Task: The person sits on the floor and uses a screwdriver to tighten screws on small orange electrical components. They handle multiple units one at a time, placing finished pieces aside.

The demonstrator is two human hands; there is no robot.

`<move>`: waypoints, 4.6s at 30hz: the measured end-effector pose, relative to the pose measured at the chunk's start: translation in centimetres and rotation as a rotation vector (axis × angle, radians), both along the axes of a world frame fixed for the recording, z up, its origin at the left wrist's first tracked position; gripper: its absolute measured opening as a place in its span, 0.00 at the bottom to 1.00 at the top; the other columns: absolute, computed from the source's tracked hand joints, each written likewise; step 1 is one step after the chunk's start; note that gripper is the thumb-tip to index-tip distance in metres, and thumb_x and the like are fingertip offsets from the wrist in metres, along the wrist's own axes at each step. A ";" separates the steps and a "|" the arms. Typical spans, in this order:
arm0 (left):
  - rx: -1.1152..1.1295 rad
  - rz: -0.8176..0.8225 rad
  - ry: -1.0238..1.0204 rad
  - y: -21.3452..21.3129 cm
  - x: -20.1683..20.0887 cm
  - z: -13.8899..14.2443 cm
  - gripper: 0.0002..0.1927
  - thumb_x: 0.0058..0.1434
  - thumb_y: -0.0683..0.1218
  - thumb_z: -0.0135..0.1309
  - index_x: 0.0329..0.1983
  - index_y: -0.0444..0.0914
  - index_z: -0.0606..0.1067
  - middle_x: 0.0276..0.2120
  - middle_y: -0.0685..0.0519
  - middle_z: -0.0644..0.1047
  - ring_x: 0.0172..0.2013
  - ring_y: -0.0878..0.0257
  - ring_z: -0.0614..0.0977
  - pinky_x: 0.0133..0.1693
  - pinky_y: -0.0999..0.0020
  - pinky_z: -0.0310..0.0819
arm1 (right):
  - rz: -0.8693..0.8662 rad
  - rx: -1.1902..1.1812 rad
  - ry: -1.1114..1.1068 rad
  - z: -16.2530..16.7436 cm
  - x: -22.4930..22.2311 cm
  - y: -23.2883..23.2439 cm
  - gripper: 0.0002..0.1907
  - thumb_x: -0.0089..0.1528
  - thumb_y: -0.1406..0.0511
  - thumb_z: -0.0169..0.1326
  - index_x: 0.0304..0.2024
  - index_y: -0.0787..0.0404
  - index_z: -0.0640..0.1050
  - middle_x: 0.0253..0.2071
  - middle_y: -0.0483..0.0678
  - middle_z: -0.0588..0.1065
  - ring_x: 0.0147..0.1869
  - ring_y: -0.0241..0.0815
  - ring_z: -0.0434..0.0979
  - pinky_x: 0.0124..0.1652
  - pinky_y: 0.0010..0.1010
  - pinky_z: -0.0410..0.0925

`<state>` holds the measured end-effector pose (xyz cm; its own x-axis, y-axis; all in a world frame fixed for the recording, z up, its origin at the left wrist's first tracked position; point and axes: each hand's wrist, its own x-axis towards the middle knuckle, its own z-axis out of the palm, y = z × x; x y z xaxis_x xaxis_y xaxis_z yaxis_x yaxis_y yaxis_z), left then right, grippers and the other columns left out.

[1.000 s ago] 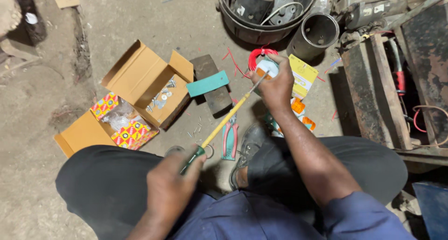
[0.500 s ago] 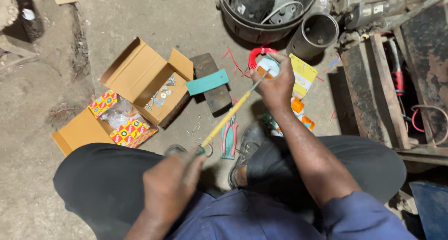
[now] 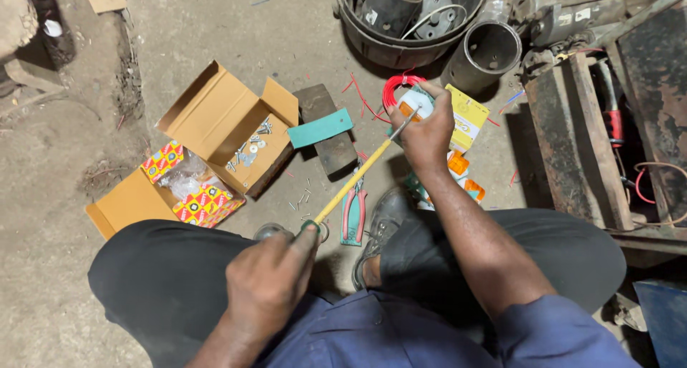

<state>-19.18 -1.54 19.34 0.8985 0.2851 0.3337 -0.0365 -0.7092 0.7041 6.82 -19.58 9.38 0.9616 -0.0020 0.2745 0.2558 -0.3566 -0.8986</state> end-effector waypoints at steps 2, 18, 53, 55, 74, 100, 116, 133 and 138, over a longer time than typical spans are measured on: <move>-0.422 0.116 0.121 -0.8 -0.1 -0.4 0.10 0.62 0.45 0.62 0.44 0.36 0.80 0.25 0.51 0.75 0.21 0.65 0.73 0.23 0.71 0.64 | -0.009 -0.053 -0.037 0.1 0.2 -0.3 0.31 0.54 0.68 0.73 0.55 0.65 0.71 0.50 0.53 0.75 0.53 0.43 0.78 0.53 0.33 0.73; -1.571 0.377 0.625 -1.1 1.6 0.5 0.11 0.64 0.45 0.53 0.42 0.31 0.75 0.21 0.48 0.75 0.12 0.69 0.66 0.11 0.76 0.50 | 0.082 -0.045 0.119 0.0 0.6 -0.9 0.34 0.53 0.69 0.72 0.56 0.62 0.68 0.51 0.50 0.75 0.54 0.41 0.78 0.52 0.32 0.73; 0.243 0.011 -0.022 -0.5 0.2 -0.6 0.16 0.58 0.49 0.63 0.47 0.38 0.79 0.29 0.50 0.77 0.26 0.57 0.77 0.28 0.66 0.70 | 0.029 -0.229 -0.029 -1.2 -0.1 -0.8 0.30 0.50 0.70 0.68 0.53 0.64 0.69 0.49 0.55 0.75 0.53 0.49 0.78 0.53 0.37 0.71; 0.450 -0.031 -0.026 -0.6 0.1 -0.8 0.15 0.59 0.47 0.63 0.47 0.38 0.80 0.25 0.51 0.76 0.23 0.60 0.75 0.26 0.65 0.68 | 0.024 -0.206 -0.015 -1.2 0.0 -0.8 0.30 0.51 0.70 0.67 0.53 0.64 0.69 0.49 0.55 0.75 0.53 0.49 0.78 0.53 0.37 0.71; -0.571 0.158 0.327 -0.5 1.1 -0.1 0.12 0.61 0.46 0.64 0.47 0.40 0.81 0.26 0.51 0.75 0.22 0.63 0.73 0.24 0.68 0.65 | 0.023 -0.164 0.056 -0.6 -0.2 -0.8 0.32 0.51 0.69 0.67 0.55 0.63 0.68 0.48 0.54 0.74 0.52 0.48 0.78 0.53 0.36 0.71; -1.573 0.314 0.635 -0.3 -0.6 -0.9 0.12 0.62 0.47 0.62 0.42 0.33 0.82 0.22 0.49 0.78 0.14 0.68 0.70 0.13 0.74 0.56 | 0.091 -0.197 -0.061 -0.2 -1.2 -0.1 0.32 0.51 0.69 0.69 0.55 0.64 0.69 0.51 0.55 0.73 0.56 0.49 0.76 0.56 0.36 0.70; -1.477 0.320 0.663 -0.1 0.5 -1.5 0.14 0.61 0.45 0.63 0.47 0.34 0.83 0.21 0.49 0.76 0.15 0.66 0.66 0.16 0.68 0.55 | 0.052 -0.145 -0.105 0.3 0.4 -1.2 0.33 0.52 0.71 0.71 0.55 0.64 0.68 0.51 0.53 0.73 0.55 0.44 0.76 0.54 0.35 0.72; -0.302 0.133 0.091 -0.3 -1.1 -0.4 0.11 0.62 0.43 0.64 0.46 0.37 0.79 0.27 0.53 0.78 0.23 0.65 0.75 0.26 0.71 0.65 | 0.094 -0.082 0.080 0.4 -0.7 0.0 0.32 0.53 0.70 0.68 0.55 0.63 0.67 0.50 0.51 0.73 0.53 0.43 0.78 0.52 0.33 0.73; -0.823 0.084 0.061 -1.2 -1.1 -0.9 0.12 0.63 0.45 0.65 0.45 0.36 0.78 0.30 0.49 0.79 0.24 0.67 0.77 0.25 0.73 0.68 | 0.073 -0.139 -0.095 0.8 -0.5 -0.5 0.32 0.53 0.71 0.69 0.55 0.64 0.68 0.51 0.54 0.73 0.55 0.46 0.78 0.55 0.35 0.72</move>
